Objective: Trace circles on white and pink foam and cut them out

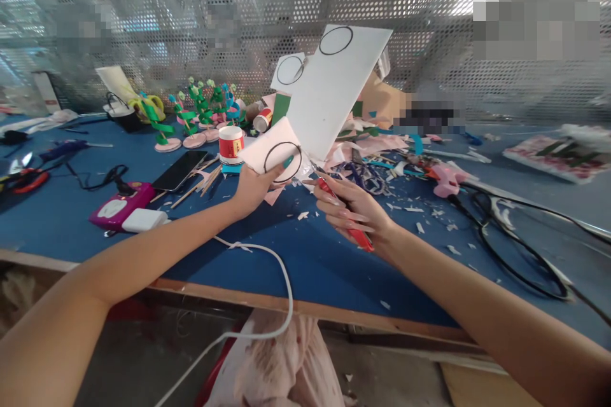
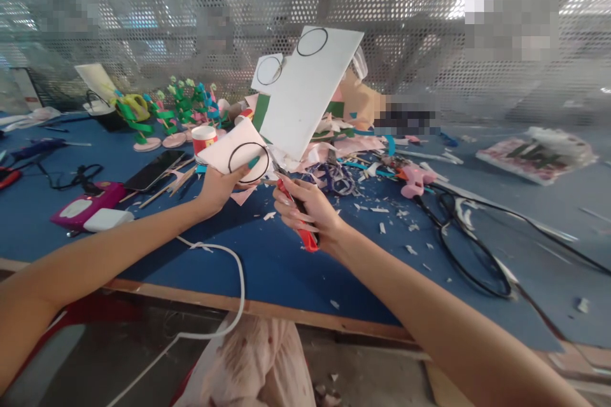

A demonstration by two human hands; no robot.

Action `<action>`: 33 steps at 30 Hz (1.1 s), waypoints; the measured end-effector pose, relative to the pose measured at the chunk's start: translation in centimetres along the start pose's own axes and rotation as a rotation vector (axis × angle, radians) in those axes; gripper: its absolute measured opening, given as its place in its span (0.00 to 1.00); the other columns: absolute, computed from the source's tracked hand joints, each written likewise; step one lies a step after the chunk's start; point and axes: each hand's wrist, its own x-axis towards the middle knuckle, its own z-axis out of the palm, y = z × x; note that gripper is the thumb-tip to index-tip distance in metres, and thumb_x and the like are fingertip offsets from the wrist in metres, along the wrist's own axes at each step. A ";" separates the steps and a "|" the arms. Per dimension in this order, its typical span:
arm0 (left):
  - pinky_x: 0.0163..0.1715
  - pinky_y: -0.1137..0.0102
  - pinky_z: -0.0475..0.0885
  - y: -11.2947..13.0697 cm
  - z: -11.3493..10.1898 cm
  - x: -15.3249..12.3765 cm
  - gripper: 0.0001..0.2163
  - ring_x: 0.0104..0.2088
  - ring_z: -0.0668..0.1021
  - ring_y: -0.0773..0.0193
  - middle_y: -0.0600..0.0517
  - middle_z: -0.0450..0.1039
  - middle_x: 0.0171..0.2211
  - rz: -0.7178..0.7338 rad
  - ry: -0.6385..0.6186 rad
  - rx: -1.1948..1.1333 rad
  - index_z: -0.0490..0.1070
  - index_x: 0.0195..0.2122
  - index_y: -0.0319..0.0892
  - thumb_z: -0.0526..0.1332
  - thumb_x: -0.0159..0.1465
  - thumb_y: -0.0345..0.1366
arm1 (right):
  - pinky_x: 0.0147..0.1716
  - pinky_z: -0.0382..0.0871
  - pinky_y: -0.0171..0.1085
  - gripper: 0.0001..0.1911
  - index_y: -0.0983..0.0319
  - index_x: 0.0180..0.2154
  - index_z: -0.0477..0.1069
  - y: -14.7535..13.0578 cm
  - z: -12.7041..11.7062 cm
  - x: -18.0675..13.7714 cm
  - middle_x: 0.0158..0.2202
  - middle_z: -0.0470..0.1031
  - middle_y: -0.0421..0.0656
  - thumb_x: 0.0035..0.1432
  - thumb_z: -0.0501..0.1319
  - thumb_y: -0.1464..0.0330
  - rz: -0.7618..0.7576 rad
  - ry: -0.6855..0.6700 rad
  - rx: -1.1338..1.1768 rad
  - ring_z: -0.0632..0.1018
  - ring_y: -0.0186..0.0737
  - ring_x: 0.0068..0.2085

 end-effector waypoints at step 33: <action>0.58 0.54 0.71 -0.5 0.0 0.4 0.27 0.54 0.78 0.48 0.43 0.81 0.44 0.157 -0.218 0.112 0.73 0.50 0.38 0.71 0.50 0.43 | 0.07 0.51 0.21 0.23 0.63 0.22 0.60 -0.1 0.1 -0.2 0.13 0.57 0.32 0.69 0.53 0.61 -0.062 0.004 -0.030 0.50 0.21 0.10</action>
